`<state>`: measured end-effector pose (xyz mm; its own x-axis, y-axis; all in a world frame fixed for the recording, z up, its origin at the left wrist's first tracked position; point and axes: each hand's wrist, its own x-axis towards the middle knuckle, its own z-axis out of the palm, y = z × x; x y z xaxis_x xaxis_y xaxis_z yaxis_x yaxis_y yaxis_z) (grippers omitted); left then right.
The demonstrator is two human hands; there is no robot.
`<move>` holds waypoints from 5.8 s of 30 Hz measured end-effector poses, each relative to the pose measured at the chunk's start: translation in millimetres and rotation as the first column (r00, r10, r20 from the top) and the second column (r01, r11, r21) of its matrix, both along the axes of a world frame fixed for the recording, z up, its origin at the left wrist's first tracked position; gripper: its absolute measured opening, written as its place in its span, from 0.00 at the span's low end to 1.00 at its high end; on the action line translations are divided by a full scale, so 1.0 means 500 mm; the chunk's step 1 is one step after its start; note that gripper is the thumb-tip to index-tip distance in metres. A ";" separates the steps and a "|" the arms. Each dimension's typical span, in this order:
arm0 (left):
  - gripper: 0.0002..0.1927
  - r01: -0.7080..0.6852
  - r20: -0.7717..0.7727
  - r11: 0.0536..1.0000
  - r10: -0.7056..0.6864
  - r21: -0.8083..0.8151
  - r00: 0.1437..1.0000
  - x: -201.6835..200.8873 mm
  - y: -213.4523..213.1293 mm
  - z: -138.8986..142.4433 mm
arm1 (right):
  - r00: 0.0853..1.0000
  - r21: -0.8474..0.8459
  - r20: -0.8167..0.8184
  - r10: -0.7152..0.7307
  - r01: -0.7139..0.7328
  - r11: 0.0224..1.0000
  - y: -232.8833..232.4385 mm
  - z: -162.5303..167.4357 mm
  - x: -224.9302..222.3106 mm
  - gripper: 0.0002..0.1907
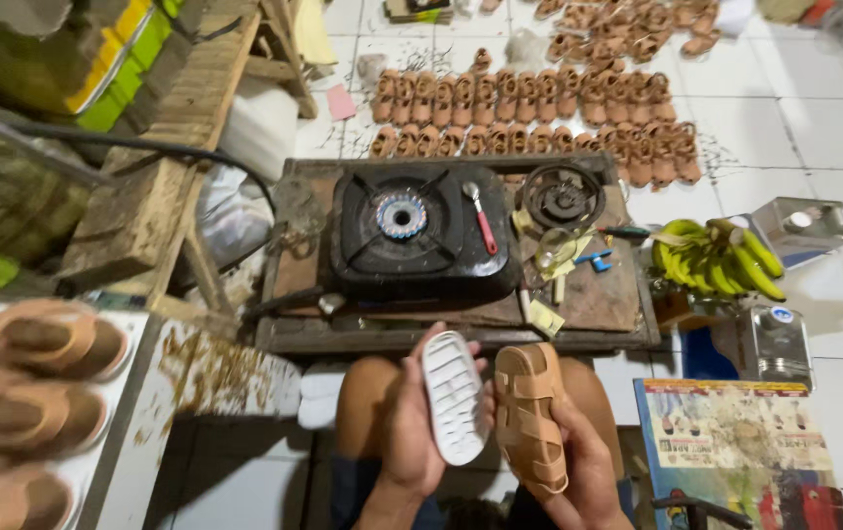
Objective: The person sits on the floor holding a sandal upper stretched over a wooden last. They use a curved blade to trim and press the edge of the upper, then hold the white rubber sole over a gas burner flame and press the heated sole onto the lasted upper, fitting it by hand.
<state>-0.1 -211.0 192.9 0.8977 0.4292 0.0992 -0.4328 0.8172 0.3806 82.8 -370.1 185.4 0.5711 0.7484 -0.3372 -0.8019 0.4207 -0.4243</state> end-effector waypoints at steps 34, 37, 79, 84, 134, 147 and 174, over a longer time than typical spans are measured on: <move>0.27 -0.140 -0.276 0.856 0.309 0.498 0.910 -0.082 -0.148 0.011 | 0.322 -0.336 0.931 0.172 0.571 0.749 -0.045 0.056 -0.156 0.44; 0.27 -0.149 -0.235 0.839 0.310 0.523 0.921 -0.093 -0.155 0.021 | 0.220 -0.249 0.965 0.140 0.617 0.746 -0.048 0.060 -0.171 0.45; 0.28 -0.145 -0.112 0.724 0.294 0.674 0.949 -0.166 -0.176 0.023 | 0.100 -0.094 0.994 0.044 0.583 0.807 -0.076 0.049 -0.213 0.44; 0.28 -0.133 -0.127 0.708 0.302 0.694 0.945 -0.169 -0.174 0.017 | 0.092 -0.077 0.995 0.030 0.565 0.822 -0.074 0.048 -0.207 0.44; 0.30 0.355 -0.470 0.450 0.174 0.820 0.865 -0.184 -0.037 0.094 | -0.144 0.039 0.990 -0.010 0.196 0.980 -0.117 0.044 -0.106 0.35; 0.42 0.728 -0.444 0.685 -0.645 0.025 0.622 -0.178 -0.052 0.062 | -0.848 -0.137 0.530 0.023 -0.058 0.989 -0.165 0.110 -0.002 0.15; 0.30 0.409 -0.610 0.910 -0.290 0.063 0.738 -0.274 -0.231 -0.100 | 0.596 -0.648 0.600 0.534 -0.030 0.761 -0.236 0.007 -0.156 0.27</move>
